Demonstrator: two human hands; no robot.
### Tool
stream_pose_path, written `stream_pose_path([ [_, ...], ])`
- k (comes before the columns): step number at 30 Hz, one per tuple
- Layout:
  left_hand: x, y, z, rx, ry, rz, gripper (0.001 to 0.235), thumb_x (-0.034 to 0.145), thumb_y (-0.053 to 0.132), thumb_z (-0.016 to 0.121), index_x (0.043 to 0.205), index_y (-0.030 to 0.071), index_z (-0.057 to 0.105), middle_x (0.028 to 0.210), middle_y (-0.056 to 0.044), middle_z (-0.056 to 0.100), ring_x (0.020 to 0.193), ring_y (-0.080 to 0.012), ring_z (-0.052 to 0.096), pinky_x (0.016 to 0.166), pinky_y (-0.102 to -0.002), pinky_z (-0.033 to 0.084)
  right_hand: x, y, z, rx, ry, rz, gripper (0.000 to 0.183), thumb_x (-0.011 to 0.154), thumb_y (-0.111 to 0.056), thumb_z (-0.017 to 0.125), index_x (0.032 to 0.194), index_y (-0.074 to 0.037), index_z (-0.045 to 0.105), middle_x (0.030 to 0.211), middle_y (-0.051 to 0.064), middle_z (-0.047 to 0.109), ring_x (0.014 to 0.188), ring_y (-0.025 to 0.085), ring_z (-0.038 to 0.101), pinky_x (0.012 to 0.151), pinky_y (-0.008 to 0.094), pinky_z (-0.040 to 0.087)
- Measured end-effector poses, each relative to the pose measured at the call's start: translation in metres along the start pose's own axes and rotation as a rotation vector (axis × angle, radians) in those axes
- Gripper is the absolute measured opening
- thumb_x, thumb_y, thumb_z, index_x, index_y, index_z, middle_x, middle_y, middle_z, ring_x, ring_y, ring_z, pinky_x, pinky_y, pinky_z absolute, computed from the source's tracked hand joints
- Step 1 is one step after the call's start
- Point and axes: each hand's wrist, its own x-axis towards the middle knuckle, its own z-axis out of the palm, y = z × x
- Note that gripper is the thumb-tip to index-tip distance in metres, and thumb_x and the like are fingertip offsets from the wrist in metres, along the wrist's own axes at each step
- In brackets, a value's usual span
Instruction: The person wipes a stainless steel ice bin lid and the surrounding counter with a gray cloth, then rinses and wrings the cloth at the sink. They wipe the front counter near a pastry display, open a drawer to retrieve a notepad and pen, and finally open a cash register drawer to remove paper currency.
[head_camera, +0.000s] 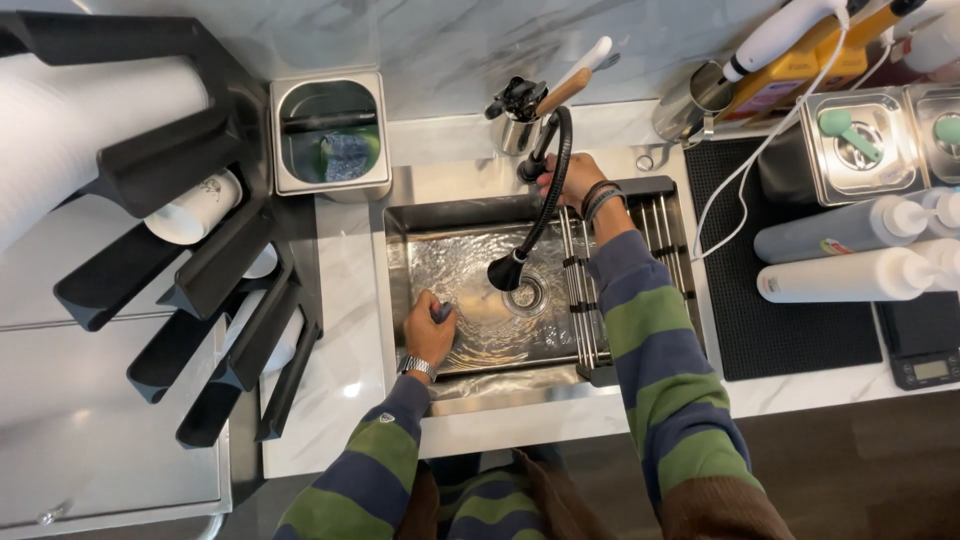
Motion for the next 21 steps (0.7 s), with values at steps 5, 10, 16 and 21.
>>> stream_pose_path([
  [5, 0.014, 0.007, 0.009, -0.1, 0.026, -0.094, 0.029, 0.081, 0.025, 0.076, 0.082, 0.017, 0.047, 0.074, -0.014, 0.061, 0.081, -0.038, 0.067, 0.07, -0.044, 0.051, -0.016, 0.089, 0.013, -0.023, 0.052, -0.087, 0.027, 0.1, -0.025, 0.055, 0.11, -0.002, 0.065, 0.079, 0.022, 0.073, 0.065, 0.03, 0.076, 0.057, 0.043, 0.065],
  [10, 0.01, 0.018, 0.011, -0.173, 0.022, -0.195, 0.034, 0.08, 0.028, 0.079, 0.083, 0.019, 0.047, 0.08, -0.012, 0.059, 0.086, -0.0352, 0.065, 0.073, -0.043, 0.049, -0.157, 0.125, 0.062, -0.539, -0.29, -0.014, 0.049, 0.09, -0.022, 0.057, 0.134, -0.004, 0.066, 0.125, 0.028, 0.068, 0.126, 0.05, 0.059, 0.11, 0.06, 0.044],
  [16, -0.013, 0.088, -0.011, -0.502, 0.116, -0.347, 0.035, 0.084, 0.028, 0.081, 0.091, 0.014, 0.05, 0.086, -0.003, 0.049, 0.083, -0.0184, 0.05, 0.067, -0.031, 0.039, -0.208, 0.159, 0.111, -0.498, -0.36, -0.374, 0.098, 0.079, -0.031, 0.082, 0.16, -0.007, 0.032, 0.143, 0.029, 0.049, 0.139, 0.049, 0.043, 0.118, 0.06, 0.034],
  [21, -0.028, 0.139, -0.054, -0.888, -0.079, -0.387, 0.051, 0.089, 0.027, 0.083, 0.119, 0.013, 0.044, 0.105, -0.003, 0.047, 0.095, -0.014, 0.052, 0.077, -0.022, 0.046, -0.2, 0.168, 0.122, -0.394, -0.001, -0.418, 0.052, 0.082, -0.011, 0.073, 0.131, -0.013, 0.057, 0.111, 0.02, 0.065, 0.111, 0.047, 0.064, 0.091, 0.056, 0.052],
])
